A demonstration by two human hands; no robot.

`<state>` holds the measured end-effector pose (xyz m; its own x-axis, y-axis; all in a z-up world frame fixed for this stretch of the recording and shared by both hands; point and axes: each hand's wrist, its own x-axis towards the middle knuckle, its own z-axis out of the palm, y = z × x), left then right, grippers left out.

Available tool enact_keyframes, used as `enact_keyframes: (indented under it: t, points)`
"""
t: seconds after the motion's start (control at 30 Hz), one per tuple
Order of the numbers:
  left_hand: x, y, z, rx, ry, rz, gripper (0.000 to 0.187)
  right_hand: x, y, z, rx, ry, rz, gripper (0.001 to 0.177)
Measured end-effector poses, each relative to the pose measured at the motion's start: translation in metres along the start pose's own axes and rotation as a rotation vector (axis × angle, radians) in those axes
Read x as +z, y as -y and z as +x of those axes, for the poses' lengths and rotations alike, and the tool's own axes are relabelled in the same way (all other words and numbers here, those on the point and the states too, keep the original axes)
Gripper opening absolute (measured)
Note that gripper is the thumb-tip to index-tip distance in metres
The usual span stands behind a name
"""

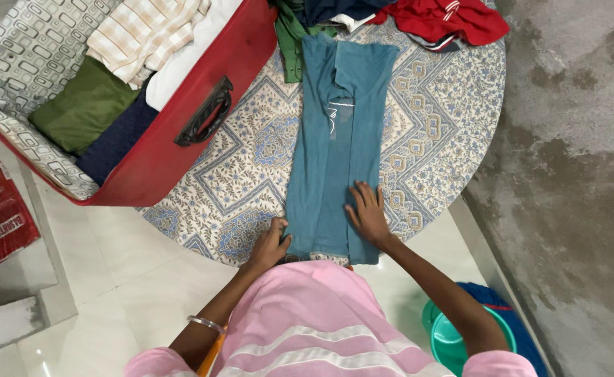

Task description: The person folds a teal t-shirt by hand on a patterned rug and places it into an open suitcase.

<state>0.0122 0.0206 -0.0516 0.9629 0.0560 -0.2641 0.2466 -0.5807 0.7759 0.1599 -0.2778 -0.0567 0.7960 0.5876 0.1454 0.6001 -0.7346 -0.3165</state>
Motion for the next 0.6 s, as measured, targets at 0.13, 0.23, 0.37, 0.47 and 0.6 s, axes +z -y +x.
enact_keyframes:
  t: [0.13, 0.23, 0.37, 0.47, 0.6]
  points:
    - [-0.016, -0.011, -0.008, -0.179, 0.173, -0.179, 0.053, -0.021, -0.010, -0.034, -0.210, 0.160, 0.019, 0.086]
    - [-0.032, -0.006, -0.011, 0.001, 0.267, -0.233, 0.063, -0.043, -0.021, -0.048, -0.401, 0.232, 0.004, 0.100]
    - [-0.041, 0.003, -0.009, 0.209, 0.299, -0.024, 0.070, -0.076, -0.031, -0.056, -0.554, 0.311, -0.011, 0.107]
    - [-0.035, 0.010, -0.005, 0.361, 0.189, 0.102, 0.056, -0.083, -0.034, -0.058, -0.437, 0.773, -0.240, 0.105]
    - [-0.034, 0.012, -0.004, 0.341, 0.150, 0.154, 0.040, -0.069, -0.036, -0.067, -0.573, 0.577, -0.332, 0.093]
